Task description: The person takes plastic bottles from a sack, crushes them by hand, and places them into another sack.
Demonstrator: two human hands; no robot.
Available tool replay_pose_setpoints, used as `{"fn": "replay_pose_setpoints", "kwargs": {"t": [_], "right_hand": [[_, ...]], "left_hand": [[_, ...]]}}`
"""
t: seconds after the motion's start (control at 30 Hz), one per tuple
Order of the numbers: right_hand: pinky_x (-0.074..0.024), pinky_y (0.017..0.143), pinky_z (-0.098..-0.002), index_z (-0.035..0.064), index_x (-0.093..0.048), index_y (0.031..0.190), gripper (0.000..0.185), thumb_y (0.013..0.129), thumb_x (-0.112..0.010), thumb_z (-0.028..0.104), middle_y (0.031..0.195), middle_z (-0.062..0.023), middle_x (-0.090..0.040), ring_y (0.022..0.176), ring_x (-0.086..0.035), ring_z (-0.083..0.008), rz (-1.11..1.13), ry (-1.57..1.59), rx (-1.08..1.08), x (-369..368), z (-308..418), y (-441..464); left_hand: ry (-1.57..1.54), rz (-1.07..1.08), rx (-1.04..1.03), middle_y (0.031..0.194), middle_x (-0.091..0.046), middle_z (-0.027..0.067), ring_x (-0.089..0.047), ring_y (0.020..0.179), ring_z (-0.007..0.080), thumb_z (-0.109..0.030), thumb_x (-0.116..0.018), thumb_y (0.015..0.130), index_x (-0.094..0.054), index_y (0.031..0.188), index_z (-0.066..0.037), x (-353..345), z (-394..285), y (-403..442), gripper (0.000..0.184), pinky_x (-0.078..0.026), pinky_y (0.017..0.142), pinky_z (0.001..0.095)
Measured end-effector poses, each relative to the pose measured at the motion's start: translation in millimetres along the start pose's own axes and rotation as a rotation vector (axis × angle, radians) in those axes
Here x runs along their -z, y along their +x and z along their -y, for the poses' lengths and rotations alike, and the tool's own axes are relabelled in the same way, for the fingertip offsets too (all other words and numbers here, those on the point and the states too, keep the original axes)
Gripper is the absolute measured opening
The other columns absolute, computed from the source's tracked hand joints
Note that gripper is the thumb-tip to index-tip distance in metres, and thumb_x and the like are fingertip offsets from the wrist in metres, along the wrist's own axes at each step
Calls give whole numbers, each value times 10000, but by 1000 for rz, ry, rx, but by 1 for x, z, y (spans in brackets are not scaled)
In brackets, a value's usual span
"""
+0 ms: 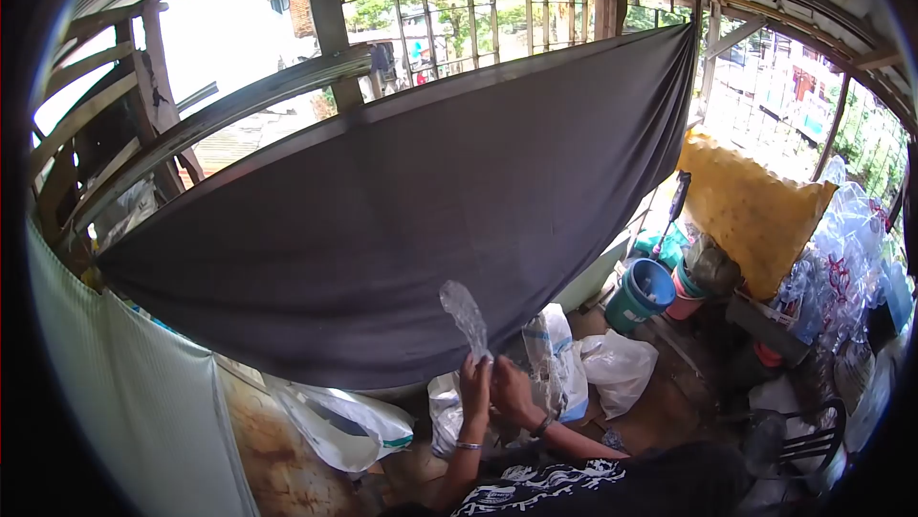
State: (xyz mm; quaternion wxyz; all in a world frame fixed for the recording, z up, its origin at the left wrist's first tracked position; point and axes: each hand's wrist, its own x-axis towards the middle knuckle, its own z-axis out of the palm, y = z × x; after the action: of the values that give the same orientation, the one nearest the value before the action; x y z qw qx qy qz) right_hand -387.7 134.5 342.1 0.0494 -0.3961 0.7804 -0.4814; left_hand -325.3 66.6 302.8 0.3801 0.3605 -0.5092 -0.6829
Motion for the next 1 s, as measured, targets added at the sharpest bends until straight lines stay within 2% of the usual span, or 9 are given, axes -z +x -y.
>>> {"fn": "replay_pose_setpoints", "kwargs": {"t": [0.07, 0.2, 0.3, 0.4, 0.53, 0.73, 0.83, 0.93, 1.0], "right_hand": [[-514, 666, -483, -2, -526, 917, 289, 901, -643, 262, 1032, -279, -607, 875, -646, -428, 128, 70, 94, -7, 9, -4], [-535, 749, -321, -9, -587, 1173, 405, 916, -692, 287, 1076, -98, -650, 908, -646, -167, 550, 475, 82, 3, 0, -2], [-527, 773, -308, 7, -582, 1203, 416, 932, -684, 304, 1138, -89, -635, 962, -627, -163, 629, 669, -204, -1, -6, -6], [-530, 819, -314, 8, -529, 1287, 459, 950, -668, 286, 1192, -99, -611, 1030, -616, -158, 396, 715, -385, -19, -11, -14], [-570, 753, -324, 11, -528, 1318, 455, 964, -635, 275, 1170, -140, -649, 967, -692, -234, 794, 1141, -677, -29, -11, -30], [-567, 729, -298, -24, -662, 1063, 275, 984, -611, 234, 970, -79, -705, 851, -689, -164, 739, 797, -397, -33, -16, -36], [-567, 714, -296, -25, -626, 1143, 293, 980, -617, 218, 943, -80, -716, 841, -694, -170, 690, -94, 310, -48, -46, -40], [-559, 786, -313, -1, -564, 1248, 345, 972, -628, 194, 1033, -93, -698, 945, -677, -184, 590, 617, -418, -25, -34, -43], [-541, 847, -322, 11, -523, 1297, 392, 967, -635, 191, 1137, -97, -663, 1041, -643, -187, 609, 703, -318, -10, -47, -27]], "left_hand": [[-63, 130, 58, 1250, -578, 124, -529, 1184, 211, -283, -672, 922, -497, 1325, 33, 20, -10, 5, 541, -413, 1008, 329], [81, 169, -166, 1181, -624, 100, -577, 1102, 206, -242, -644, 928, -561, 1249, 23, 60, -1, 10, 424, -442, 964, 333], [411, 273, -333, 1116, -675, 112, -656, 1001, 261, -122, -591, 922, -580, 1211, 43, 104, -5, 14, 333, -494, 917, 378], [-154, 188, 135, 1006, -692, 84, -676, 897, 219, -14, -583, 855, -627, 1129, 17, 102, -25, 1, 280, -534, 830, 335], [-387, 241, 218, 1094, -694, 108, -679, 966, 206, 6, -592, 845, -615, 1194, 13, 99, -35, -12, 350, -538, 843, 324], [-39, 129, 3, 1070, -714, 96, -690, 934, 186, -31, -616, 877, -646, 1171, 34, 90, -19, -18, 303, -542, 786, 298], [63, 79, -82, 1037, -713, 96, -683, 898, 172, -37, -641, 870, -665, 1115, 34, 74, -22, -29, 257, -542, 770, 296], [101, 139, -68, 1018, -698, 92, -664, 881, 156, -37, -661, 861, -656, 1116, 22, 73, -4, -13, 261, -544, 769, 308], [62, 223, 8, 1004, -697, 81, -662, 889, 162, -83, -668, 882, -664, 1104, 15, 68, -17, -15, 243, -543, 776, 314]]}}
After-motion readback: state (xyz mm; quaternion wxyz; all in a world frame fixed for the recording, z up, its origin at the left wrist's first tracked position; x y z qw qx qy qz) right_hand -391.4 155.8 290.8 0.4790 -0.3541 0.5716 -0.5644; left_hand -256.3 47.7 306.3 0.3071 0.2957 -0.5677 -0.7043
